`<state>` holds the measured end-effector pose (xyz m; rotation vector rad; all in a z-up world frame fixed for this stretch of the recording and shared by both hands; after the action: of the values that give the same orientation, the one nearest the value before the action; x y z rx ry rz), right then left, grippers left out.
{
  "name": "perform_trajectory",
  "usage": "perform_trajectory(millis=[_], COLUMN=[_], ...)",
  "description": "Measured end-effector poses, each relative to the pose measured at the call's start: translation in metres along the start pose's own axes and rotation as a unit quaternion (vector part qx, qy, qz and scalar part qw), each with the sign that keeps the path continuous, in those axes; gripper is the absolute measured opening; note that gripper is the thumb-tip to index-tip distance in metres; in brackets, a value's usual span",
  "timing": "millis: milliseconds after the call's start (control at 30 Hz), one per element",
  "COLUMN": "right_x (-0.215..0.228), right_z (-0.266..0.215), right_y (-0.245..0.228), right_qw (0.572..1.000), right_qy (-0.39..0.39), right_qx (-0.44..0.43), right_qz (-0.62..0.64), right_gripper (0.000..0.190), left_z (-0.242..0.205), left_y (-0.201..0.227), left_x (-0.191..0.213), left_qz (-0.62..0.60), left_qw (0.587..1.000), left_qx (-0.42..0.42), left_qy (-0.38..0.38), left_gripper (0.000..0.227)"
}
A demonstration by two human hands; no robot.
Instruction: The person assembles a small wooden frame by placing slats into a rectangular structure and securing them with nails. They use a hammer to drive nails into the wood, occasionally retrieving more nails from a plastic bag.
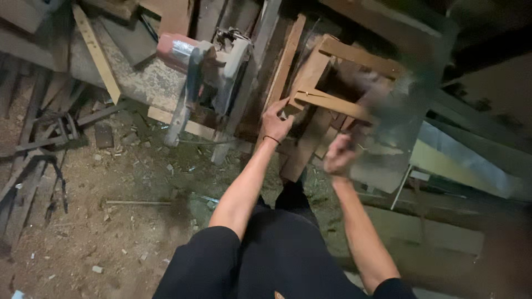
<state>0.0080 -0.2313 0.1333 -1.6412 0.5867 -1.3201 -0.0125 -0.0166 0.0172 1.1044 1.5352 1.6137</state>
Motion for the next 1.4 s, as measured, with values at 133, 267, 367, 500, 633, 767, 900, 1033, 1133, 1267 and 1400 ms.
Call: perform_trajectory(millis=[133,267,367,500,633,767,900,1033,1133,1267,1400], right_x=[-0.011,0.004,-0.011,-0.014,0.004,-0.012,-0.023,-0.010,-0.011,-0.022,-0.018], right_z=[0.001,-0.002,-0.002,-0.003,0.003,-0.002,0.007,0.007,0.002,-0.004,0.002], right_y=[0.002,-0.009,-0.022,-0.030,-0.035,-0.044,-0.036,-0.039,-0.038,-0.025,-0.027], right_qw=[0.977,0.982,0.986,0.973,0.991,0.967,0.968,0.986,0.990,0.964,0.985], right_qy=[-0.118,-0.043,-0.073,-0.107,-0.049,-0.029,-0.117,-0.072,-0.076,-0.143,-0.064], right_qx=[-0.085,-0.069,-0.002,-0.003,-0.036,0.164,0.012,-0.059,-0.060,0.036,-0.033], right_qz=[-0.159,-0.173,-0.148,-0.204,-0.117,-0.192,-0.221,-0.138,-0.101,-0.223,-0.156], right_gripper=[0.042,0.043,0.042,0.044,0.047,0.046,0.046,0.047,0.049,0.053,0.055], left_z=[0.002,-0.002,0.007,0.003,0.005,0.003,0.002,-0.004,0.000,-0.002,0.000], left_y=[-0.013,-0.018,-0.022,-0.029,-0.031,-0.032,-0.025,-0.016,-0.013,-0.021,-0.026], left_x=[0.001,-0.006,-0.002,-0.005,-0.008,-0.007,-0.004,0.002,0.003,-0.001,0.003], left_qz=[0.032,0.047,0.030,-0.001,0.093,0.036,0.049,0.050,0.039,0.035,0.047], left_qw=[0.999,0.999,0.999,1.000,0.996,0.999,0.999,0.998,0.998,0.999,0.998], left_qx=[0.031,-0.006,0.018,0.018,-0.019,0.028,0.006,0.017,0.044,0.023,-0.016], left_qy=[-0.007,-0.010,-0.011,-0.008,0.001,-0.004,0.001,-0.025,-0.030,-0.025,-0.031], left_gripper=[0.053,0.055,0.055,0.051,0.053,0.049,0.046,0.050,0.051,0.046,0.043])
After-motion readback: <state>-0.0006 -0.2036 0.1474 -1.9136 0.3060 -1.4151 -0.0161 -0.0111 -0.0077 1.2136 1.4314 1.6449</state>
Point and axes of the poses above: each hand's wrist, its own z-axis towards the middle knuckle, its own x-axis out of the back of the hand, y = z × x, the point moved 2 cm from there along z, towards the middle knuckle, and after that the axes turned 13 degrees about -y, right-handed, at the moved point
